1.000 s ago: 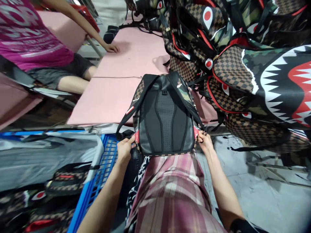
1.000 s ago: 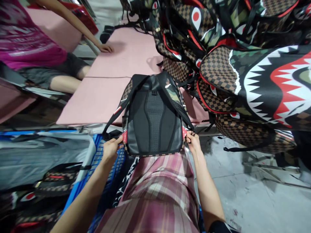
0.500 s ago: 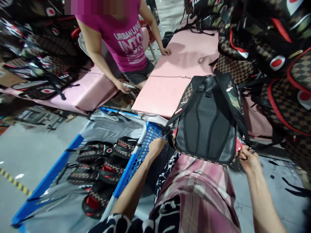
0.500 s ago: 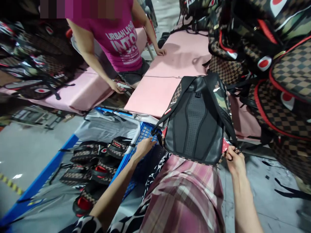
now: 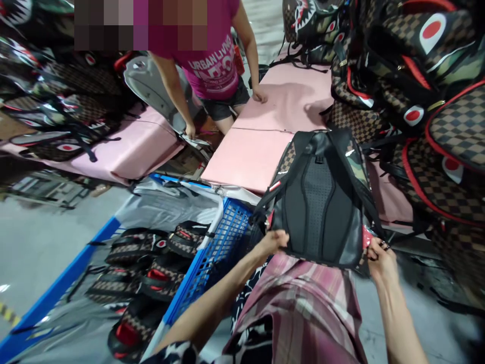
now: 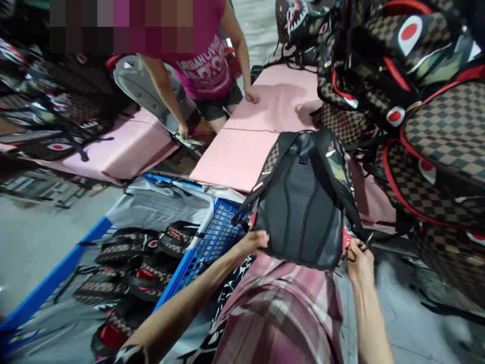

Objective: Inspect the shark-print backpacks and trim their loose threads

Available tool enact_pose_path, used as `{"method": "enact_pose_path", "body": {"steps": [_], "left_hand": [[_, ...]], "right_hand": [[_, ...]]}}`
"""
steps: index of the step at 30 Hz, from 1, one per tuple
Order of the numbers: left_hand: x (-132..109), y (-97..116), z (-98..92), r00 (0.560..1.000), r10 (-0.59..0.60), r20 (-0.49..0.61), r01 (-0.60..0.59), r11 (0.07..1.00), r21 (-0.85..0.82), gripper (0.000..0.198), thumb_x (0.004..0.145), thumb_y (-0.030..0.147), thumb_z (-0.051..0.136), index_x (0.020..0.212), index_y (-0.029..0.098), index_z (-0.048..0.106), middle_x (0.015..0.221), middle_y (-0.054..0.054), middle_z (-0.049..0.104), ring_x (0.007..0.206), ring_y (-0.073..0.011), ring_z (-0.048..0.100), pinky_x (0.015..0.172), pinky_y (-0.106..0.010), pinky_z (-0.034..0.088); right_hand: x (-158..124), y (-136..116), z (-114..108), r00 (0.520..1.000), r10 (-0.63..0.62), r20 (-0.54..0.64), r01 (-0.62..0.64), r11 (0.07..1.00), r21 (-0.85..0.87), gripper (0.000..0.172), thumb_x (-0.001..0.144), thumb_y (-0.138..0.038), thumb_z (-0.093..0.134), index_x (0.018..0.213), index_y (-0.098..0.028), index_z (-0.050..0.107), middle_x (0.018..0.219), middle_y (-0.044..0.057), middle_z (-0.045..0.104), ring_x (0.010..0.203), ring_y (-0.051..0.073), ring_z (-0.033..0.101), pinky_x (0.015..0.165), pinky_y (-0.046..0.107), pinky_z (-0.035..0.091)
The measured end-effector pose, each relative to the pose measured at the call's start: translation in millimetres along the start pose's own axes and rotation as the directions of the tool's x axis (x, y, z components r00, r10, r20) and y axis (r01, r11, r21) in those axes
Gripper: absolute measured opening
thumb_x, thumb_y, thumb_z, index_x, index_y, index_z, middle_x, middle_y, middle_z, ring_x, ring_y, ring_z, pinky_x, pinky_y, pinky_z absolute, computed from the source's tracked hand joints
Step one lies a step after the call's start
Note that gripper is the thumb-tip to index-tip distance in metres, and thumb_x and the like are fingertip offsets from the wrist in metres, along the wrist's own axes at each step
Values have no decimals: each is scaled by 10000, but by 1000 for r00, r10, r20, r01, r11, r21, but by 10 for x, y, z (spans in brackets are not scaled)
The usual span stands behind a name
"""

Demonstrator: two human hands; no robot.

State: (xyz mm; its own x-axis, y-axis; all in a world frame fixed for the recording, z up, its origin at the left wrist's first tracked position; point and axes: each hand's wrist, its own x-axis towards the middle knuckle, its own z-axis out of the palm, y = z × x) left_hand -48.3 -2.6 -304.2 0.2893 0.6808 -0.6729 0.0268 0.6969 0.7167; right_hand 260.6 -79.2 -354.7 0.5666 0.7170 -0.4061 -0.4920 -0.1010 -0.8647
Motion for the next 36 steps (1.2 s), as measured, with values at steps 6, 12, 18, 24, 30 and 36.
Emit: {"method": "enact_pose_path", "body": {"steps": [6, 12, 18, 24, 30, 36], "left_hand": [[-38, -29, -28, 999, 29, -37, -27, 998, 57, 331, 617, 400, 743, 598, 122, 563, 519, 2, 589, 472, -97, 553, 504, -204, 425], [266, 333, 56, 973, 233, 11, -196, 844, -499, 244, 734, 243, 635, 952, 133, 632, 960, -73, 689, 905, -173, 638, 870, -289, 473], [202, 437, 233, 994, 109, -2, -92, 827, -554, 386, 747, 336, 637, 1049, 98, 613, 1000, -116, 681, 962, -229, 630, 910, -358, 476], [-164, -10, 299, 964, 260, -60, -266, 920, -288, 534, 697, 368, 695, 1156, 129, 563, 1185, -132, 598, 1108, -251, 549, 1000, -392, 398], [-371, 136, 198, 913, 403, -63, -325, 811, 487, 380, 806, 377, 530, 1105, 152, 598, 1191, -120, 596, 1133, -237, 531, 969, -345, 405], [-369, 660, 243, 873, 473, -120, 2, 244, 970, 318, 898, 342, 350, 878, 168, 616, 769, -101, 681, 770, -253, 656, 727, -388, 485]], "right_hand": [[-2, -23, 15, 1000, -21, 14, 22, 1000, -15, 332, 481, -285, 802, 582, -137, 522, 482, -91, 376, 393, 6, 291, 362, 154, 242], [-31, -42, 218, 998, -45, 44, 48, 997, -54, 377, 471, -328, 795, 557, -144, 477, 508, -89, 361, 391, -2, 262, 359, 159, 181], [-131, -220, 98, 994, -105, 20, 106, 983, -152, 382, 483, -396, 769, 561, -156, 482, 461, -93, 338, 376, 18, 249, 350, 173, 176], [-396, -423, -270, 974, -225, 15, 170, 691, -702, 420, 542, -542, 663, 703, -155, 627, 595, 22, 590, 532, 160, 518, 452, 251, 377], [-708, -656, 461, 700, -612, 367, 527, 98, -844, 394, 778, -490, 424, 828, -182, 666, 826, 80, 659, 717, 209, 598, 575, 272, 402], [-243, -517, 1825, 723, -314, 615, 686, 435, -584, 343, 883, -367, 339, 939, -185, 624, 897, 61, 654, 816, 172, 608, 745, 275, 464]]}}
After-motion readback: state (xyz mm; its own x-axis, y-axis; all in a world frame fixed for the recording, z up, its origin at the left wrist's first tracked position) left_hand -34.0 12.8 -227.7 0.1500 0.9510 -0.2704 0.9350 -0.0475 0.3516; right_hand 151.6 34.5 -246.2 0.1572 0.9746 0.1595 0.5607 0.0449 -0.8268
